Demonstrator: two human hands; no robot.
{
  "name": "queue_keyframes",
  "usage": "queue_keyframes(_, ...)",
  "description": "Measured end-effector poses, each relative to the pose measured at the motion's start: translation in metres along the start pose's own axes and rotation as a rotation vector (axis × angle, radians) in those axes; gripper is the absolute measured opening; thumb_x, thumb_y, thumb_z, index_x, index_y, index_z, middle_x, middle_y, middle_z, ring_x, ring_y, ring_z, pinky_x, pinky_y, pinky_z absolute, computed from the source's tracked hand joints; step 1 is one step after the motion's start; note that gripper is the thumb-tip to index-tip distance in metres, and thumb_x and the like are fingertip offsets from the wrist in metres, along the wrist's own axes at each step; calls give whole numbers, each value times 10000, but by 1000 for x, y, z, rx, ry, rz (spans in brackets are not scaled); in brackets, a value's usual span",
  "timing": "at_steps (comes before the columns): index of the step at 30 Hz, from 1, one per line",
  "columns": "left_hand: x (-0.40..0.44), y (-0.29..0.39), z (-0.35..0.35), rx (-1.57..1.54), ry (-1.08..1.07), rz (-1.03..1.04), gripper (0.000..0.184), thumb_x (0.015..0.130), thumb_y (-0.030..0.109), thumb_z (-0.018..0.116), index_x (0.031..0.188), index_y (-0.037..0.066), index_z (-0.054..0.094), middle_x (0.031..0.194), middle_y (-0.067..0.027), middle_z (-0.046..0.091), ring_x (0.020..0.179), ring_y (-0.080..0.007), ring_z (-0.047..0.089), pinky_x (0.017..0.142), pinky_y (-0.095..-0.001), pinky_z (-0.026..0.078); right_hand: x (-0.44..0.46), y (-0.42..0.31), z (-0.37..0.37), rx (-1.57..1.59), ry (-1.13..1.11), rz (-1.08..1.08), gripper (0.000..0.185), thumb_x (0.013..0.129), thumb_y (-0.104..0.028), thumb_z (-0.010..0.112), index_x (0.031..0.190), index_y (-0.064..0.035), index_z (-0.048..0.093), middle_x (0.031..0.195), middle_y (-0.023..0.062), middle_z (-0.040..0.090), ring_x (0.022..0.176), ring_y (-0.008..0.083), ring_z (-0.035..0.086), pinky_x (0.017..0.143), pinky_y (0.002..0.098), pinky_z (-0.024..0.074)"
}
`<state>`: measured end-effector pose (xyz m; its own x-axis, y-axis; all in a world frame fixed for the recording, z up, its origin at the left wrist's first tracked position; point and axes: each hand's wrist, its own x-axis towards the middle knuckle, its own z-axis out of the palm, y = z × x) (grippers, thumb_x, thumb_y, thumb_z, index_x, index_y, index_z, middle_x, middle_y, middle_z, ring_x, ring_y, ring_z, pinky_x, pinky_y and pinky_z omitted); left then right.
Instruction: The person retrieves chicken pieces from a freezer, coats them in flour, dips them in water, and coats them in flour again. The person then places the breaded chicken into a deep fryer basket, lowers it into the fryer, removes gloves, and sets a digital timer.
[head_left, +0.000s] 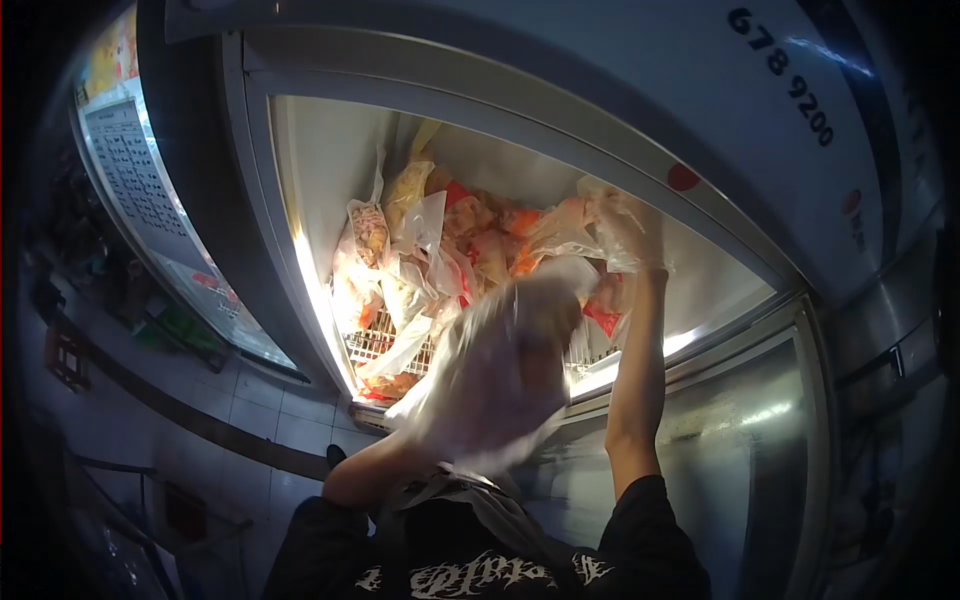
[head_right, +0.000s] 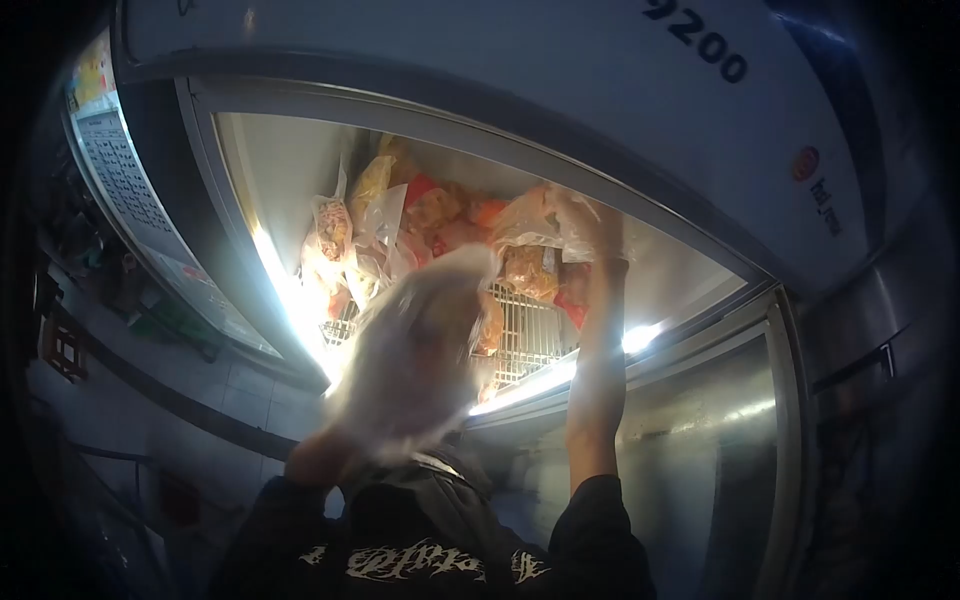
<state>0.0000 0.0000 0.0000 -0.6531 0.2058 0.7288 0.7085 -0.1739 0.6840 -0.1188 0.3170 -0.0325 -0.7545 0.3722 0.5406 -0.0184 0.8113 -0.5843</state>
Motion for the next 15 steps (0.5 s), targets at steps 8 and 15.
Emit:
queue_keyframes(8,-7,-176,101,-1257,-201,-828,608,702,47,561,1283,96,387,1120,-95,530,601,-79,507,429,-172,396,-91,-68,-48,593,234,198,207,837,-205,588,921,-16,597,818,56,616,731,119,572,631,293,452)
queue_keyframes(15,-9,-147,76,-1255,-69,-625,743,692,22,553,1364,174,276,1312,-123,397,1012,-139,545,499,-148,447,-152,-22,31,653,-22,-53,146,857,-132,585,956,-25,575,831,44,610,739,79,553,636,239,441)
